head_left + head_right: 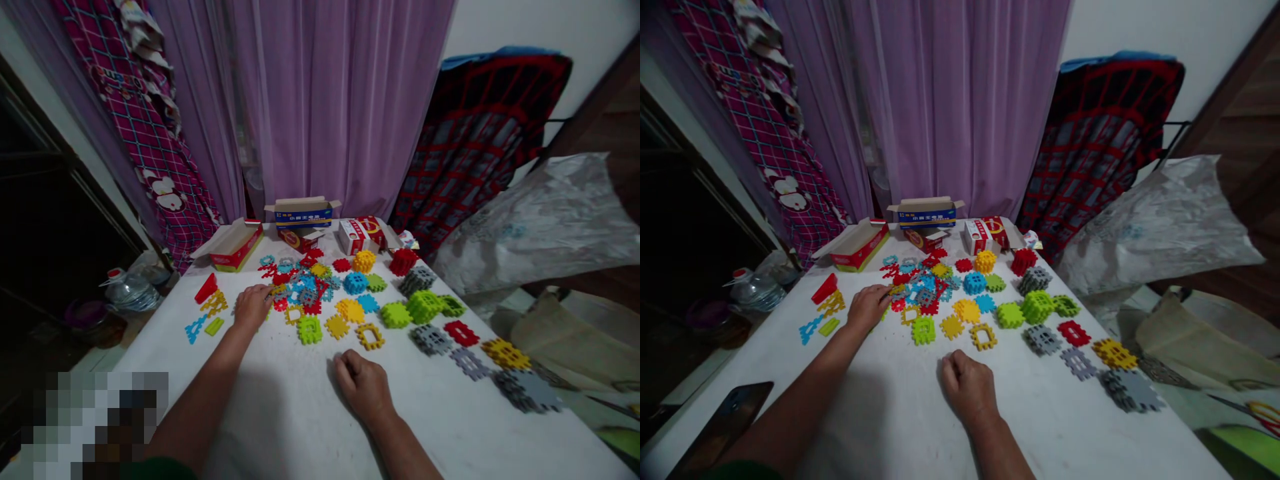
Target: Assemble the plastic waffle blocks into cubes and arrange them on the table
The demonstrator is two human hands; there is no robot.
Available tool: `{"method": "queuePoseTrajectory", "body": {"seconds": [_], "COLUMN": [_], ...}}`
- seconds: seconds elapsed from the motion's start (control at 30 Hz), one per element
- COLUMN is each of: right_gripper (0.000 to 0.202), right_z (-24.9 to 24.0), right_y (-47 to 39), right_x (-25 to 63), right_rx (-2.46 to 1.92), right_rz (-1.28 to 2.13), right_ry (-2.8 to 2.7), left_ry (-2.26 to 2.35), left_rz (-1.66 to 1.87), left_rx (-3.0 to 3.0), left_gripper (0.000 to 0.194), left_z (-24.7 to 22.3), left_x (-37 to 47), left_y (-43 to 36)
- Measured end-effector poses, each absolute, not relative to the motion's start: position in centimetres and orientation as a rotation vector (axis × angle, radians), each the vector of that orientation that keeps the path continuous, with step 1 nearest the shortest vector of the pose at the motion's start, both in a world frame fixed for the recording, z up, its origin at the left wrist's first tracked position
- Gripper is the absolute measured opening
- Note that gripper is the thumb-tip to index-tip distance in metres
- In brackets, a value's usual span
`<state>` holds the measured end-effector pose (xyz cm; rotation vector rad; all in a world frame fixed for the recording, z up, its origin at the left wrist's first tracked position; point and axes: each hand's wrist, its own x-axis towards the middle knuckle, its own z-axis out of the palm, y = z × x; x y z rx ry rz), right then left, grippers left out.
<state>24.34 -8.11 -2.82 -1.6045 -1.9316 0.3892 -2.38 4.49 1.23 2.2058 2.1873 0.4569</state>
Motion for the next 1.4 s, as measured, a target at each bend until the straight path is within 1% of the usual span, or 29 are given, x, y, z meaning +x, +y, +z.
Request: {"method": "queuePoseTrajectory", "body": {"seconds": [0.13, 0.3, 0.47, 0.6, 0.73, 0.87, 1.0, 1.1, 1.17, 1.23, 1.4], "right_gripper": [0.039, 0.038, 0.039, 0.04, 0.04, 0.04, 0.038, 0.054, 0.061, 0.06, 0.058], "right_z": [-2.5, -2.7, -3.2, -3.1, -2.8, -2.7, -2.5, -2.0, -1.6, -1.2, -0.7], "right_y": [-8.0, -7.8, -7.5, -7.5, -7.5, -7.4, -7.1, -6.7, -6.4, -6.3, -6.1], "right_x": [24.4, 24.5, 24.5, 24.4, 24.5, 24.6, 24.3, 23.7, 23.4, 23.3, 23.5], "right_rx": [-1.61, -1.586, -1.581, -1.585, -1.586, -1.568, -1.465, -1.339, -1.259, -1.204, -1.123], "right_rz": [0.473, 0.446, 0.441, 0.454, 0.494, 0.562, 0.77, 1.061, 1.227, 1.333, 1.427], "right_ry": [-1.912, -1.874, -1.845, -1.837, -1.82, -1.752, -1.529, -1.185, -0.993, -0.875, -0.69], "left_ry": [2.178, 2.098, 2.105, 2.085, 2.07, 1.864, 1.568, 1.371, 1.269, 1.215, 1.169], "left_rz": [0.361, 0.393, 0.477, 0.695, 1.006, 1.267, 1.493, 1.571, 1.575, 1.563, 1.51], "left_rx": [2.241, 2.277, 2.255, 2.273, 2.355, 2.608, 2.804, 2.811, 2.814, 2.827, 2.819], "left_gripper": [0.032, 0.029, 0.031, 0.022, 0.021, 0.02, 0.016, 0.015, 0.015, 0.015, 0.016], "left_z": [1.0, 0.9, -0.1, -0.9, -1.2, -1.1, -0.3, 0.3, 0.4, 0.4, -0.1], "left_x": [-2.4, -2.8, -3.0, -3.1, -2.6, -0.8, 2.0, 4.1, 5.1, 5.8, 6.2], "left_y": [5.0, 5.2, 5.2, 4.8, 3.3, 1.1, -1.0, -2.2, -2.7, -2.9, -3.0]}}
